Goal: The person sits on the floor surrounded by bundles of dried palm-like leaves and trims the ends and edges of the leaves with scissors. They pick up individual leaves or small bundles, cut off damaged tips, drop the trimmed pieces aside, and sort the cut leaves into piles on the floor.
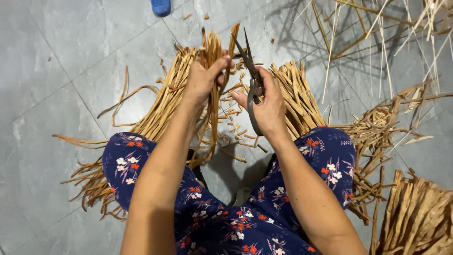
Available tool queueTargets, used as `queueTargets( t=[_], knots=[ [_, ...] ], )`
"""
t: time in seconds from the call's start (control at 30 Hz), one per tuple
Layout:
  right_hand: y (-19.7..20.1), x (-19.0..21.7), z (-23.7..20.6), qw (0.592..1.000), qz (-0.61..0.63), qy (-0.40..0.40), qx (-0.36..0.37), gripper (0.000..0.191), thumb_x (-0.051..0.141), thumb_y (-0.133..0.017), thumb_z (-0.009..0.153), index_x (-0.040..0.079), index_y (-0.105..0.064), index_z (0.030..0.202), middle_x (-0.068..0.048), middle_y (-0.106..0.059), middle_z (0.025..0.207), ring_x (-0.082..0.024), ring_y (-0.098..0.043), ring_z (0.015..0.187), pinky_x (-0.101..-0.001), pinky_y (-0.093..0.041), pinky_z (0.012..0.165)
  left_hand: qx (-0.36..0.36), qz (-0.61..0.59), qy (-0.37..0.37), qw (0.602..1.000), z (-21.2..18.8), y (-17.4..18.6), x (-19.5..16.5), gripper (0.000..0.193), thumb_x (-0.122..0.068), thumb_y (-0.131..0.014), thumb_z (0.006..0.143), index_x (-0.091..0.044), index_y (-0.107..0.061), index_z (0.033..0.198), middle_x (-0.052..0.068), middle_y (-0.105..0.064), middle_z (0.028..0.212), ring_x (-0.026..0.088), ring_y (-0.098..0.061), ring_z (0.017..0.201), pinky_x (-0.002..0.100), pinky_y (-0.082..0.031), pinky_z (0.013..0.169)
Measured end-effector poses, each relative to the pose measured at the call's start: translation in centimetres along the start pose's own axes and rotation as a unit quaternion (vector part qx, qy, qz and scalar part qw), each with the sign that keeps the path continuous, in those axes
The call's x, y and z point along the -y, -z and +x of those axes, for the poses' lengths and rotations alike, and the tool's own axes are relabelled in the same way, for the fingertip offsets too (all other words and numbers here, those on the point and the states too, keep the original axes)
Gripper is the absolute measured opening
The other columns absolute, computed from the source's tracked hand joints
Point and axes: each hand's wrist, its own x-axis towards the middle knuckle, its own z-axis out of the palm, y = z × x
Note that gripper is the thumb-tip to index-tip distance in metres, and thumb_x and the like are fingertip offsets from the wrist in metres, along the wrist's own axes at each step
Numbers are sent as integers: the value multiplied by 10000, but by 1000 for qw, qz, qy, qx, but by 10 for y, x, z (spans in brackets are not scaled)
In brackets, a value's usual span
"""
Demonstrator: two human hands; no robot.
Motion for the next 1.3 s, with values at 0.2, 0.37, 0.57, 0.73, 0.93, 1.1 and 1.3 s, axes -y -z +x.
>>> queueTargets(
  t=[0.2, 0.37, 0.57, 0.73, 0.93, 1.1, 1.3],
  knots=[
    [7, 14, -15, 996, 28, -60, 55, 801, 431, -860, 781, 68, -545, 1422, -96, -638, 1210, -230, -662, 1001, -368, -549, 902, -4, 2, 7, 1000, -58, -8, -10, 271, -240, -790, 914, 5, -722, 1005, 33, -707, 810, 72, -565, 561, 238, -467, 504],
    [6, 25, -27, 998, 36, 22, 40, 812, 432, -878, 828, 26, -525, 1436, -135, -618, 1321, -252, -637, 1194, -380, -517, 1006, -24, -6, -28, 999, -73, -16, -10, 223, -210, -804, 898, -22, -743, 1001, -9, -701, 807, 49, -584, 628, 214, -485, 561],
    [5, 32, -35, 998, 55, 11, 32, 746, 384, -879, 839, 18, -567, 1409, -120, -641, 1246, -209, -645, 1103, -348, -526, 951, -17, -11, -40, 999, -81, -16, -10, 191, -179, -799, 918, -2, -748, 965, 6, -724, 832, 65, -618, 667, 230, -505, 583],
    [-4, 40, -34, 976, 173, -117, 65, 606, 275, -874, 822, 59, -661, 1346, 33, -637, 838, -51, -568, 750, -225, -483, 647, -18, -35, -34, 999, -81, -14, -8, 199, -182, -783, 916, -2, -748, 992, 12, -740, 844, 61, -642, 672, 230, -531, 587],
    [-11, 40, -28, 972, 193, -119, 59, 415, 234, -860, 850, 72, -738, 1212, 64, -608, 660, -16, -471, 538, -216, -350, 456, -32, -5, -17, 999, -73, 5, 2, 269, -220, -782, 941, -1, -722, 1085, 44, -702, 835, 96, -579, 602, 252, -489, 548],
    [-13, 32, -20, 966, 207, -149, 40, 317, 245, -811, 906, 80, -706, 1156, 45, -586, 638, -29, -480, 475, -213, -363, 409, -34, 36, -41, 998, -48, 35, 8, 309, -305, -682, 984, -34, -651, 1129, 82, -782, 948, 142, -769, 835, 301, -644, 780],
    [-2, 23, -20, 954, 263, -138, 28, 300, 241, -736, 1006, 42, -655, 1216, 36, -629, 798, -35, -582, 618, -204, -467, 475, -172, 233, -9, 957, -2, 70, 20, 383, -352, -691, 974, 10, -636, 1087, 163, -713, 841, 245, -656, 669, 380, -552, 612]
  ],
)
